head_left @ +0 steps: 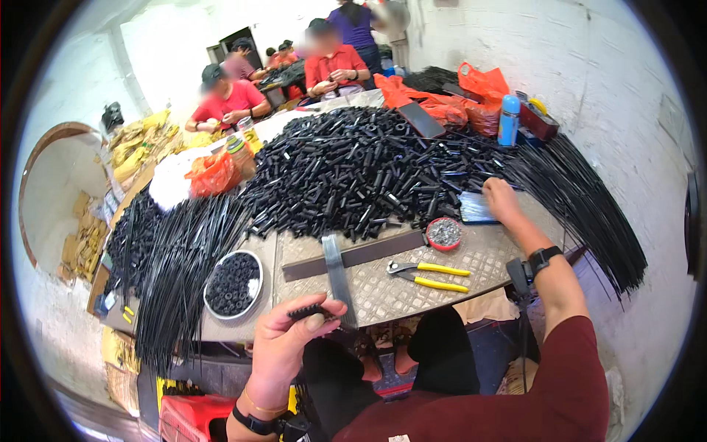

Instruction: The person assembles components by inserting black rods into a plastic base and securing them with metal rings using yellow-handled pliers. They then align the rods on a metal guide and repeat the process to build a larger bundle.

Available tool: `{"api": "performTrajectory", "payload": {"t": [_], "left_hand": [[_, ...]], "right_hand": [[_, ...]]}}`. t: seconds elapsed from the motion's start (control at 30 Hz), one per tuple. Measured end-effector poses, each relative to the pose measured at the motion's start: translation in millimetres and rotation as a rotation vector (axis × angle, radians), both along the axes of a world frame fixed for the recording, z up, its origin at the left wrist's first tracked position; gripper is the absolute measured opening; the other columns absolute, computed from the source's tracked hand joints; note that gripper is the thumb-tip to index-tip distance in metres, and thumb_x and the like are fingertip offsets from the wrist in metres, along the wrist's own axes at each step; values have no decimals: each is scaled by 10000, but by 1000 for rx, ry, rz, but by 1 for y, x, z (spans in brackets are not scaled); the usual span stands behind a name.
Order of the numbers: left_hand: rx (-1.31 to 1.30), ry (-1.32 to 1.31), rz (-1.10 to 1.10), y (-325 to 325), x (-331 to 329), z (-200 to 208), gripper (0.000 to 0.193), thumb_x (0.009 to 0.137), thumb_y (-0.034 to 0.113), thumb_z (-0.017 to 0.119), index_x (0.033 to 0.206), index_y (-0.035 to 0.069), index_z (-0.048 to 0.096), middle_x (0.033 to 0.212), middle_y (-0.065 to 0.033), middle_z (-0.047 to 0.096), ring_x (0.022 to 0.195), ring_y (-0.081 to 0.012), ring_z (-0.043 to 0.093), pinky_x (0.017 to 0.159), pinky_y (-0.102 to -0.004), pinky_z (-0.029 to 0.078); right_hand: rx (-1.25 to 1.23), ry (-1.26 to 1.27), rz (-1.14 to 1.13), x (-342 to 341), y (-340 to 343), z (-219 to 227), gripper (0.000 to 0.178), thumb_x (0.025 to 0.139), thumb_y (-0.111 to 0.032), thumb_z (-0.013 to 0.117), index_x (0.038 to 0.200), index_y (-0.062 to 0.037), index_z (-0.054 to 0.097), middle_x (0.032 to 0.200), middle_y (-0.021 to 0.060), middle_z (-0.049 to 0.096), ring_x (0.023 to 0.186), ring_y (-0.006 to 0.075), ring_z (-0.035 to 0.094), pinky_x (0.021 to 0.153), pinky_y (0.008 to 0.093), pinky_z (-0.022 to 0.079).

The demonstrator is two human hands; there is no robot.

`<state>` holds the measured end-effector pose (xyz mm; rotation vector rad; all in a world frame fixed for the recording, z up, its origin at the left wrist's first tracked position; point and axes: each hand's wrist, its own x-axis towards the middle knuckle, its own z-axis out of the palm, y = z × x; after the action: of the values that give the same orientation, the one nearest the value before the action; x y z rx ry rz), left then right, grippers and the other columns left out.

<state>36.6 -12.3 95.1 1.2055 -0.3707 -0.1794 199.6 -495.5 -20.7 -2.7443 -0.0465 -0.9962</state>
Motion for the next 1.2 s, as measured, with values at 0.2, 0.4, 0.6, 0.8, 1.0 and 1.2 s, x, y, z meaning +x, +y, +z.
{"api": "performTrajectory", "payload": {"t": [0.2,0.4,0.6,0.8,1.0,1.2], "left_hand": [[4,37,-10,-4,1,4,316,860,40,589,1173,12,560,1040,-137,632,982,-193,607,847,-290,506],[19,50,16,-3,-2,2,234,871,47,570,1097,-13,584,1005,-195,628,962,-298,628,818,-357,549],[-6,72,-39,6,-7,3,245,866,51,595,1105,-1,602,1042,-118,644,981,-178,618,840,-271,508],[-5,61,-47,7,-8,4,232,864,41,593,1092,-2,611,1034,-116,647,975,-174,620,837,-260,508],[-6,73,-50,8,-8,2,227,865,37,592,1087,-7,614,1032,-117,648,974,-171,619,838,-258,508],[8,35,-59,6,-9,3,223,858,31,600,1078,-5,621,1031,-115,649,975,-167,617,839,-253,501]], "right_hand": [[367,45,603,-88,169,118,70,844,-96,578,913,-85,575,712,83,552,570,212,532,529,298,425],[6,-2,936,-157,252,161,244,732,-54,646,958,-145,638,626,35,509,557,229,558,472,330,429],[111,19,981,-150,264,146,268,734,-55,644,985,-149,642,620,32,504,538,210,547,456,324,422],[97,42,983,-150,268,148,261,736,-52,646,981,-143,642,621,36,515,541,207,555,458,322,422],[140,12,997,-150,268,144,262,721,-44,648,964,-140,646,593,33,479,505,207,527,439,324,401],[-35,-92,1016,-155,266,151,376,677,43,635,1022,-109,640,574,31,446,460,195,471,408,311,353]]}}
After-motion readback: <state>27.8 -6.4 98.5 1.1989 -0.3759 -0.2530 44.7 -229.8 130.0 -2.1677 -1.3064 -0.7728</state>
